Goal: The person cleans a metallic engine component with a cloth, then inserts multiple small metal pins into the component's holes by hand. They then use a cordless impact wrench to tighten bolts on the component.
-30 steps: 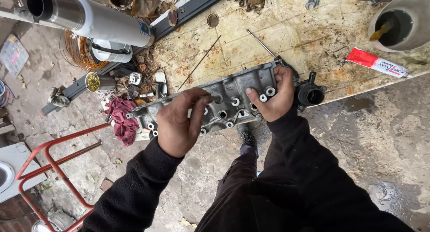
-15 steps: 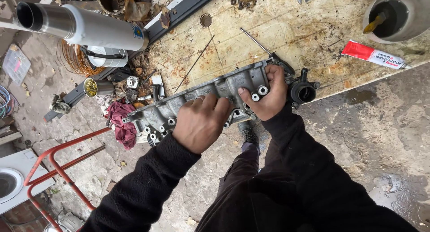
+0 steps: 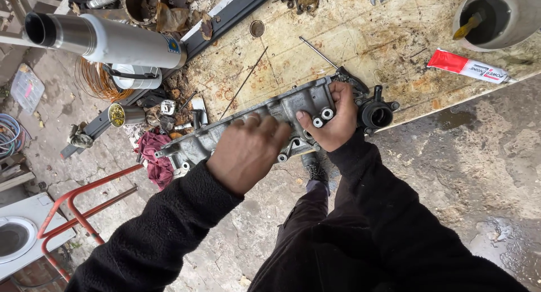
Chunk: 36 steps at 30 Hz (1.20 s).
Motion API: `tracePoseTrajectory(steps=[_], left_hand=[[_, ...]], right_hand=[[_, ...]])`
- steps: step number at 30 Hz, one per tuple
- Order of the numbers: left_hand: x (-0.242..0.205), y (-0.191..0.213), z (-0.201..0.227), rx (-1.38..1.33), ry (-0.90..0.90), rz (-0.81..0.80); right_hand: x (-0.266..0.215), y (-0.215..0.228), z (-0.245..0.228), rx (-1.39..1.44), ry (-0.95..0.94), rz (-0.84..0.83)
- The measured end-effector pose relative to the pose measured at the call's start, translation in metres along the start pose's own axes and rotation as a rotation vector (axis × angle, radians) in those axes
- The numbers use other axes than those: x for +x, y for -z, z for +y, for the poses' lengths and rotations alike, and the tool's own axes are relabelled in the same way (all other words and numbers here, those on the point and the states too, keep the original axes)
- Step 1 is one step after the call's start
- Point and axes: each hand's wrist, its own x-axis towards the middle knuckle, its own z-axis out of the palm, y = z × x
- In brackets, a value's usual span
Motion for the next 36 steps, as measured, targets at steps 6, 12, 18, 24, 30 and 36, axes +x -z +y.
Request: tracePoseTrajectory(steps=[6, 12, 18, 24, 30, 36], left_hand=[[0.006, 0.005, 0.003, -0.067, 0.175, -0.522], [0.007, -0.002, 0.005, -0.021, 0.208, -0.381], [0.008, 0.003, 0.006, 0.090, 0.097, -0.143], [0.014, 0.012, 0.007, -0.040, 0.014, 0.078], [0.004, -0.008, 0.008, -0.006, 0.157, -0.399], [0.007, -0.006, 0.006, -0.008, 0.237, -0.336]], right_hand=[[0.001, -0.001, 0.001, -0.051, 0.016, 0.009], [0.000, 0.000, 0.001, -0.036, 0.026, 0.004], [0.001, -0.001, 0.000, -0.025, 0.003, 0.000], [0.001, 0.000, 0.000, -0.034, 0.027, 0.000], [0.001, -0.001, 0.000, -0.017, 0.009, 0.004], [0.001, -0.001, 0.001, -0.048, 0.006, 0.016]])
